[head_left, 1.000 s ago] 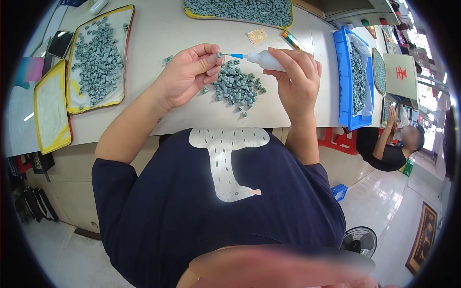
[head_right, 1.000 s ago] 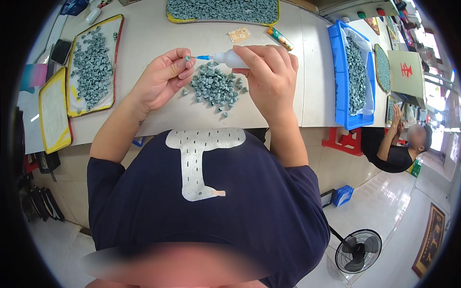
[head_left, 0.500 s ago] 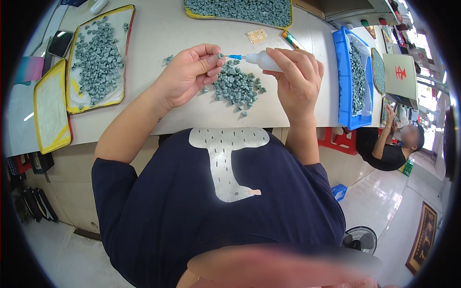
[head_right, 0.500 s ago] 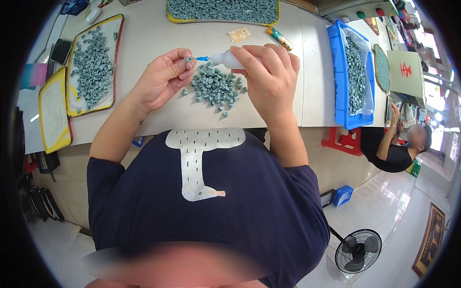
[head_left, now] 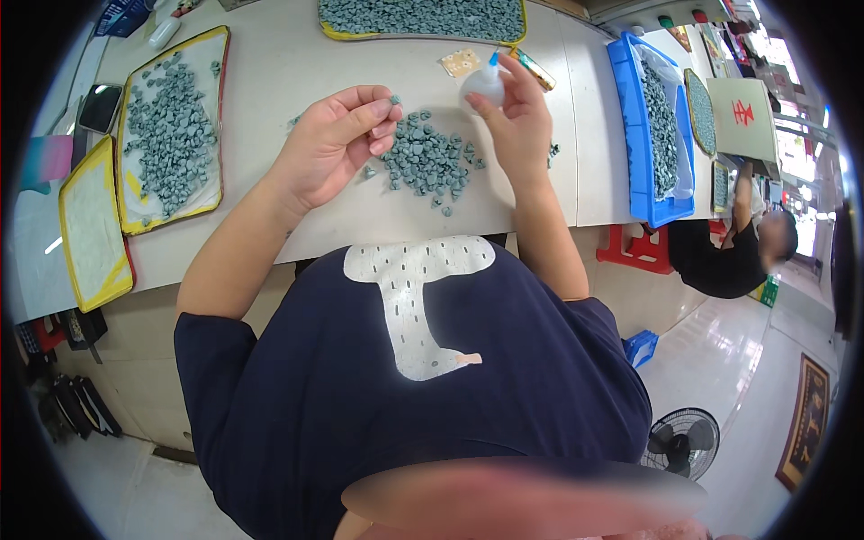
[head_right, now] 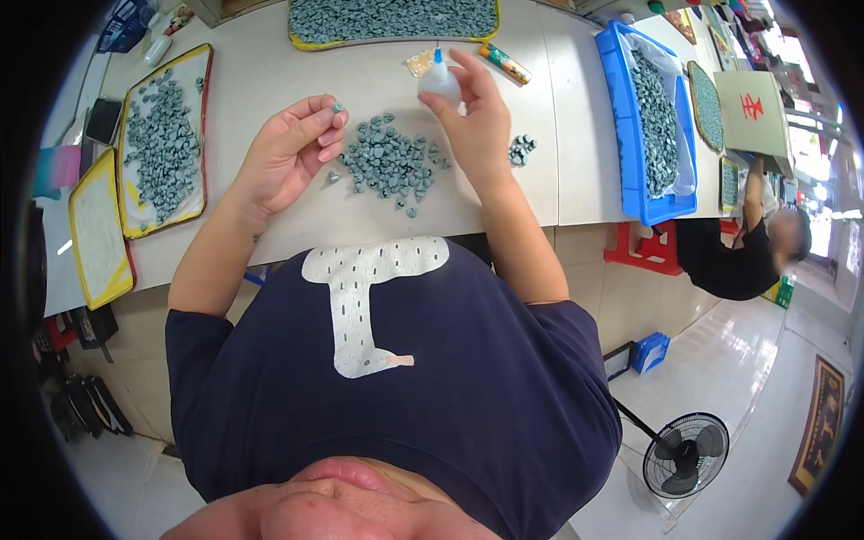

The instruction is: Assembling small plastic components using a glue bottle at a workstation.

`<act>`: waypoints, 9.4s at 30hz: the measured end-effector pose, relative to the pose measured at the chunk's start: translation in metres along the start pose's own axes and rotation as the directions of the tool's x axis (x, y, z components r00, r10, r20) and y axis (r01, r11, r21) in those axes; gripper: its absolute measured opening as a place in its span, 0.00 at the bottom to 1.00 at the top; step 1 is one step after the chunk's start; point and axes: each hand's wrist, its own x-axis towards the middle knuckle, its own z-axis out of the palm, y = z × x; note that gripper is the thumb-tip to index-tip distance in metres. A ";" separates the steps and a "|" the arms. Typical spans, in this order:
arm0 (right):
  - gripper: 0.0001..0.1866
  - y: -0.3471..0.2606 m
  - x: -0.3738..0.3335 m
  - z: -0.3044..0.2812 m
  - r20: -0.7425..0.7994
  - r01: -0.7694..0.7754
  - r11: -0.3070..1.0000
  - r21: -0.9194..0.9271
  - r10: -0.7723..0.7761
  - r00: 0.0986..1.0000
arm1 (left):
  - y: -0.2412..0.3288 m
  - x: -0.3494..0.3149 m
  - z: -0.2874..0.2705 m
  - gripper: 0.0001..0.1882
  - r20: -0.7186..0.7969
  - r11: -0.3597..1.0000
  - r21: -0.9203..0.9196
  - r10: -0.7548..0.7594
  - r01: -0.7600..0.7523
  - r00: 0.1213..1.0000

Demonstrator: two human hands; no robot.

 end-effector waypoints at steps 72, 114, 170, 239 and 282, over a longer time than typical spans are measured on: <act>0.13 -0.074 -0.028 0.037 0.106 0.558 0.769 -0.312 -0.555 0.825 | -0.007 -0.014 0.015 0.07 0.054 0.926 0.314 0.202 -0.209 0.978; 0.12 -0.048 -0.020 0.021 -0.209 0.209 0.966 0.150 -0.176 0.962 | 0.005 -0.011 0.001 0.07 0.221 0.093 0.957 0.381 -0.275 0.898; 0.24 -0.038 -0.010 0.007 0.030 0.019 0.998 0.056 -0.021 0.999 | 0.013 -0.010 0.014 0.07 -0.114 0.580 0.813 0.238 -0.047 0.965; 0.24 -0.009 -0.008 -0.005 -0.120 -0.033 0.999 0.041 0.038 0.992 | 0.000 -0.002 0.005 0.07 -0.036 0.996 -0.072 -0.063 0.060 0.997; 0.11 -0.064 -0.019 -0.017 0.048 0.112 0.955 -0.276 -0.103 0.994 | -0.014 0.002 0.007 0.08 0.021 0.995 0.059 -0.088 0.086 0.996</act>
